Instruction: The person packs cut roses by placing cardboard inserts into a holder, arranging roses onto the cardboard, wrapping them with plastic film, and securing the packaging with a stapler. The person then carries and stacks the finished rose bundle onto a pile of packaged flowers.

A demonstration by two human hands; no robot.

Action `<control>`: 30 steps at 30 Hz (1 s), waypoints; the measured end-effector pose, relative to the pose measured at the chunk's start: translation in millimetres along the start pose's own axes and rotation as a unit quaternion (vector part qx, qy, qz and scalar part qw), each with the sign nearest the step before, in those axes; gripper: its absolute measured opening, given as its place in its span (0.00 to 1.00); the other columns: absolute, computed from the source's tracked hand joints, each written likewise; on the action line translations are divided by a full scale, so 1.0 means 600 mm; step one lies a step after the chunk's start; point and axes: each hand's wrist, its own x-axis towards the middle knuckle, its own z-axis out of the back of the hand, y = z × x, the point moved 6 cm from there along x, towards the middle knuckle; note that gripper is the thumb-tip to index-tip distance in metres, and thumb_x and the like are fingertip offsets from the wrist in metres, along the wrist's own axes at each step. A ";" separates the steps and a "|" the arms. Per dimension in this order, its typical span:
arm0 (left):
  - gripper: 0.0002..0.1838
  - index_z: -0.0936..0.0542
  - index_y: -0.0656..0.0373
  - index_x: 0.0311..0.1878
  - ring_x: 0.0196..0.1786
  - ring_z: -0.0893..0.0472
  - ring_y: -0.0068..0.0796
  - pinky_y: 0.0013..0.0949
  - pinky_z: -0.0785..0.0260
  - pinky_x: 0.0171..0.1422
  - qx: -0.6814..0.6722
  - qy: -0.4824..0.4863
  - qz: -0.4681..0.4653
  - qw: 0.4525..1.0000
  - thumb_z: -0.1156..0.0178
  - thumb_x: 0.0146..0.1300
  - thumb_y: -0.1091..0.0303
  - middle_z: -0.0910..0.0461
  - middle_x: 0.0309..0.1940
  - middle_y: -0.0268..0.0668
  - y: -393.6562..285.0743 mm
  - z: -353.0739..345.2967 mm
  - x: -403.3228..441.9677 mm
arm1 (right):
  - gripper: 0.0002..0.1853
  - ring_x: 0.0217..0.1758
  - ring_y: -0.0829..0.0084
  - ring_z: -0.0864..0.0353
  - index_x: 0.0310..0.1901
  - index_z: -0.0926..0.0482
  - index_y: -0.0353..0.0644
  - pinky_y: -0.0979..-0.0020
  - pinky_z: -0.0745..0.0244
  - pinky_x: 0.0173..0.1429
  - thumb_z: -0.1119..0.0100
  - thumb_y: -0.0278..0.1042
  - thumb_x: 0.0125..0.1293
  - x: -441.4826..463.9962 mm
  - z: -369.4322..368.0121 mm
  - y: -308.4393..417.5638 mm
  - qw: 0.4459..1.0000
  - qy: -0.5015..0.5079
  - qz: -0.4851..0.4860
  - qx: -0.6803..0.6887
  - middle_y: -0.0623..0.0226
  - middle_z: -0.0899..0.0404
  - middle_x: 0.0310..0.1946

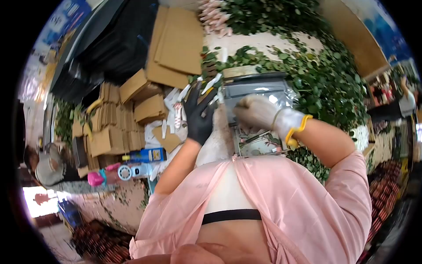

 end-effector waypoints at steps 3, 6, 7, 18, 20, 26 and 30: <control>0.19 0.21 0.36 0.54 0.70 0.42 0.47 0.58 0.64 0.73 0.151 0.045 -0.052 0.986 0.41 0.57 0.62 0.39 0.68 0.40 -0.024 -0.114 0.064 | 0.15 0.22 0.70 0.20 0.27 0.22 0.37 0.67 0.25 0.27 0.51 0.39 0.63 0.035 0.055 -0.082 0.987 -0.007 -0.159 0.019 0.62 0.20 0.24; 0.30 0.30 0.37 0.63 0.71 0.47 0.51 0.57 0.65 0.73 0.191 0.028 -0.012 0.981 0.39 0.54 0.59 0.40 0.66 0.50 0.011 -0.162 0.046 | 0.13 0.40 0.55 0.18 0.36 0.18 0.41 0.65 0.23 0.43 0.46 0.39 0.56 0.130 0.028 -0.110 0.808 0.051 0.172 -0.560 0.56 0.18 0.34; 0.34 0.33 0.40 0.66 0.71 0.48 0.53 0.56 0.64 0.73 0.202 -0.018 0.003 0.979 0.38 0.53 0.59 0.40 0.65 0.53 0.002 -0.144 0.052 | 0.11 0.37 0.59 0.17 0.33 0.16 0.43 0.65 0.22 0.40 0.45 0.38 0.55 0.094 0.063 -0.082 0.901 -0.037 -0.031 -0.432 0.59 0.17 0.29; 0.23 0.31 0.58 0.62 0.46 0.23 0.29 0.31 0.28 0.46 -0.351 0.221 0.318 0.853 0.45 0.64 0.66 0.24 0.49 0.33 0.208 -0.214 0.034 | 0.12 0.53 0.61 0.26 0.29 0.17 0.42 0.56 0.35 0.63 0.42 0.37 0.42 0.041 -0.081 0.000 0.684 -0.155 0.590 -0.399 0.63 0.21 0.35; 0.23 0.32 0.59 0.62 0.49 0.22 0.31 0.31 0.27 0.49 -0.488 0.212 0.361 0.766 0.50 0.68 0.58 0.23 0.49 0.34 0.256 -0.218 -0.007 | 0.11 0.46 0.62 0.24 0.23 0.18 0.41 0.56 0.33 0.59 0.42 0.38 0.38 0.036 -0.095 0.000 0.589 -0.218 0.639 -0.444 0.64 0.21 0.28; 0.33 0.38 0.58 0.66 0.54 0.22 0.33 0.32 0.27 0.54 -0.484 0.273 0.439 0.706 0.61 0.69 0.41 0.26 0.58 0.38 0.328 -0.266 -0.098 | 0.06 0.44 0.63 0.23 0.26 0.20 0.45 0.61 0.28 0.51 0.41 0.34 0.44 0.006 0.002 0.013 0.713 -0.223 0.592 -0.301 0.65 0.24 0.28; 0.33 0.39 0.54 0.68 0.66 0.35 0.35 0.39 0.41 0.70 -0.592 0.289 0.471 0.586 0.64 0.70 0.41 0.36 0.66 0.36 0.047 -0.213 0.005 | 0.08 0.40 0.63 0.22 0.32 0.21 0.45 0.64 0.27 0.45 0.41 0.34 0.49 -0.152 0.137 0.072 0.652 -0.150 0.590 -0.452 0.65 0.24 0.28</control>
